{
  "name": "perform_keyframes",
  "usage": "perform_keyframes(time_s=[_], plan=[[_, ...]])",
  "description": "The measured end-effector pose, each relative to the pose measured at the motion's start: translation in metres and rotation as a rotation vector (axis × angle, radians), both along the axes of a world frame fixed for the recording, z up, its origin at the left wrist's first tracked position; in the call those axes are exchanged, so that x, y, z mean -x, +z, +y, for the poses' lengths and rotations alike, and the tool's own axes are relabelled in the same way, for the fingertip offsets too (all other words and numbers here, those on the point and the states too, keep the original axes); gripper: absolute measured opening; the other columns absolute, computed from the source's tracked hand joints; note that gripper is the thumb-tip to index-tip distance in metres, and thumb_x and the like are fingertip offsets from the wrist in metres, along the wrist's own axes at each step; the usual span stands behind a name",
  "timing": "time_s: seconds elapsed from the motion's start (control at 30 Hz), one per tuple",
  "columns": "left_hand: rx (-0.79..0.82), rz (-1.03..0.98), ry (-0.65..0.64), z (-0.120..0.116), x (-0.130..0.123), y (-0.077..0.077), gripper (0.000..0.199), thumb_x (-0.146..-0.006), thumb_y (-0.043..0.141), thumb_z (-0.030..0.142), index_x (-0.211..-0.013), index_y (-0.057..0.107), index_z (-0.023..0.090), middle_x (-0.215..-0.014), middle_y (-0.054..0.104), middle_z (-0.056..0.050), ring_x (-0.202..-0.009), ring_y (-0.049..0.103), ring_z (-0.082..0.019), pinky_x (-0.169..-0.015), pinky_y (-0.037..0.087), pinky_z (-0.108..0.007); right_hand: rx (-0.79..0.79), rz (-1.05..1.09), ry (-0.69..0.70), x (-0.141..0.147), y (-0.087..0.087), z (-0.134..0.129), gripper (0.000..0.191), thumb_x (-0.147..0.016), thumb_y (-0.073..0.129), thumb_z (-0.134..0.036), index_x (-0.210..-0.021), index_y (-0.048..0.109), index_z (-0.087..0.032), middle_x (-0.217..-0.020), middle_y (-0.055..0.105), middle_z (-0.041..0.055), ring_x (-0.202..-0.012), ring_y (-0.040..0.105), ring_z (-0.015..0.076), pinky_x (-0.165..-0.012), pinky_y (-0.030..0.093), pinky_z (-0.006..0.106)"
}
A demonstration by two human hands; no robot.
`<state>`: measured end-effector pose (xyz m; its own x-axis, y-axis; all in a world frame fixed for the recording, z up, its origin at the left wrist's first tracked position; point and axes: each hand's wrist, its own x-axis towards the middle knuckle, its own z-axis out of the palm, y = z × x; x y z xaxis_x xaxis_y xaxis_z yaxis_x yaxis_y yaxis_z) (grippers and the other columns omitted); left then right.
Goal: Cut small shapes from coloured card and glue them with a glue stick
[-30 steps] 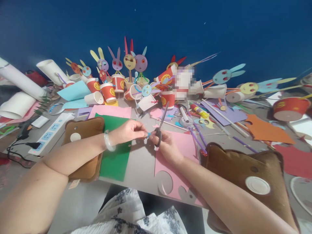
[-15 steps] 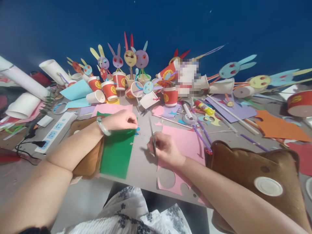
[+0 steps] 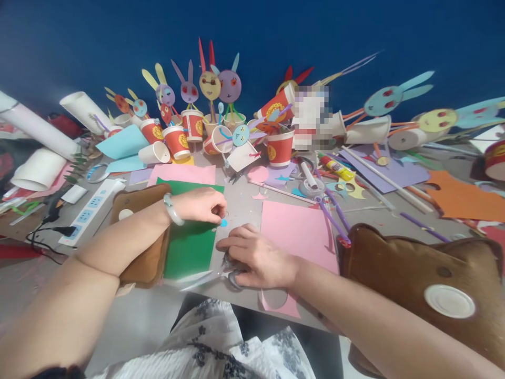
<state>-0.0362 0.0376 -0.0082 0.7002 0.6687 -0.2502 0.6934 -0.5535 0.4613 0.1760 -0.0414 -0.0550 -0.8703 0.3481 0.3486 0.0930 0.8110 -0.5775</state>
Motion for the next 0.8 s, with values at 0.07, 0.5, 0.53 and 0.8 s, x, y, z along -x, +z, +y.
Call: perform_keyframes(time_s=[0.07,0.5,0.53,0.8], plan=[[-0.073,0.028,-0.012,0.001,0.003,0.004,0.008,-0.070,0.065,0.020,-0.076,0.070,0.017,-0.079,0.065,-0.003,-0.073,0.056,-0.015,-0.063,0.037,-0.026,-0.025,-0.028,0.011,0.000,0.000,-0.002,0.024,-0.092,0.048,-0.038,-0.085,0.061,-0.019,-0.126,0.063,0.0125,-0.109,0.053,0.0263,-0.089,0.041,0.044],[-0.230,0.094,-0.089,0.003,0.005,-0.002,0.018,-0.075,0.051,0.010,-0.084,0.064,0.018,-0.095,0.060,-0.005,-0.083,0.058,-0.019,-0.070,0.041,-0.030,-0.084,0.020,-0.337,-0.002,-0.005,0.010,0.005,-0.080,0.060,-0.024,-0.082,0.056,-0.021,-0.112,0.067,0.0122,-0.102,0.057,0.0268,-0.089,0.044,0.047],[-0.239,0.084,-0.092,0.004,0.005,-0.002,0.019,-0.075,0.050,0.010,-0.084,0.064,0.018,-0.095,0.061,-0.005,-0.085,0.058,-0.019,-0.072,0.041,-0.030,-0.094,0.029,-0.336,-0.001,-0.005,0.009,0.006,-0.080,0.060,-0.024,-0.082,0.055,-0.022,-0.109,0.067,0.0114,-0.100,0.058,0.0260,-0.089,0.043,0.047],[-0.314,0.057,-0.130,0.010,0.004,-0.007,0.018,-0.080,0.051,0.012,-0.094,0.062,0.015,-0.105,0.062,-0.010,-0.101,0.056,-0.023,-0.086,0.041,-0.035,-0.246,0.054,-0.778,-0.018,0.002,0.023,0.012,-0.077,0.062,-0.022,-0.076,0.050,-0.022,-0.108,0.068,0.0114,-0.103,0.056,0.0314,-0.088,0.040,0.048]])
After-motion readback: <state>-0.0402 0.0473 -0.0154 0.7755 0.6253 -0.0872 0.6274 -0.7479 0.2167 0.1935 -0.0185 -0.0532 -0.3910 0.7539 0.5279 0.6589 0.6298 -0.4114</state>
